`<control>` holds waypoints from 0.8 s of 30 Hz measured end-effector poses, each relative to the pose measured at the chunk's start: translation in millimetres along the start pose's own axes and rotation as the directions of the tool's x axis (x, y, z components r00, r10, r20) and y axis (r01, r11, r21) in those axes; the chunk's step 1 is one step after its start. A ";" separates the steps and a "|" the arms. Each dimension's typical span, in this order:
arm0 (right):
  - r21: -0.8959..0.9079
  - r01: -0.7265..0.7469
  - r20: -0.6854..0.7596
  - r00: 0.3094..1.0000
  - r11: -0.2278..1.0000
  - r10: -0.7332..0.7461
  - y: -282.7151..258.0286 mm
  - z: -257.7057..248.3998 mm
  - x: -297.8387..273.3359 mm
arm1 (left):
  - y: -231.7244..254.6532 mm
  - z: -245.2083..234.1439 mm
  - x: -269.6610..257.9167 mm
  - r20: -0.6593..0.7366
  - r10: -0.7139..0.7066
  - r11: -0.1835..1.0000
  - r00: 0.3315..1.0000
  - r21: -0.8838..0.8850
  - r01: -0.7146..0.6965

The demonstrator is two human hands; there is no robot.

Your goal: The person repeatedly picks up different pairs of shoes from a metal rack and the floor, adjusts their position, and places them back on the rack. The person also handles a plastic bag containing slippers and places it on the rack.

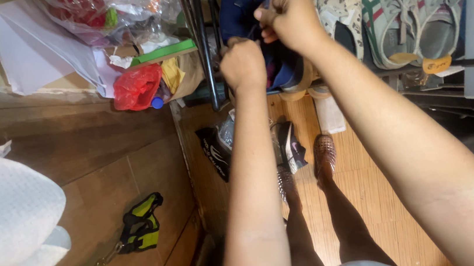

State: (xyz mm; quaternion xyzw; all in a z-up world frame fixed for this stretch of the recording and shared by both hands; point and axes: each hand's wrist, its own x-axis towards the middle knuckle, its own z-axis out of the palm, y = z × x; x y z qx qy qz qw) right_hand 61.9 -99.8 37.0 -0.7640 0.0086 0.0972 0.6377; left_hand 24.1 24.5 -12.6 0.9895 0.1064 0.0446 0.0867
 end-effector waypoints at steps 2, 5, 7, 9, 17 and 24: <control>0.054 -0.064 0.006 0.998 0.996 0.064 16.7 -17.8 -0.4 | 1.0 -12.7 -10.1 -0.108 0.061 0.996 0.992 -0.052 -0.067; -0.215 0.116 -0.126 0.981 0.970 -0.146 45.2 -52.8 -13.1 | -0.4 -34.8 -29.7 -0.234 0.194 0.947 0.953 -0.208 -0.244; -0.535 0.096 -0.151 0.967 0.839 -0.207 65.1 -67.0 -30.1 | 4.1 -45.1 -45.8 -0.108 0.249 0.904 0.963 -0.331 -0.271; -0.739 -0.062 -0.148 0.986 0.671 -0.072 79.7 -65.5 -50.4 | 8.9 -53.0 -62.2 0.196 0.331 0.943 0.923 -0.103 -0.316; -0.930 -0.095 -0.114 0.993 0.356 -0.034 81.7 -34.6 -103.3 | 3.0 -56.1 -66.2 0.069 0.306 0.931 0.950 -0.230 -0.283; -0.946 -0.011 -0.074 0.980 0.323 -0.184 118.5 -52.0 -105.5 | 2.7 -54.0 -67.7 0.035 0.219 0.954 0.975 -0.220 -0.206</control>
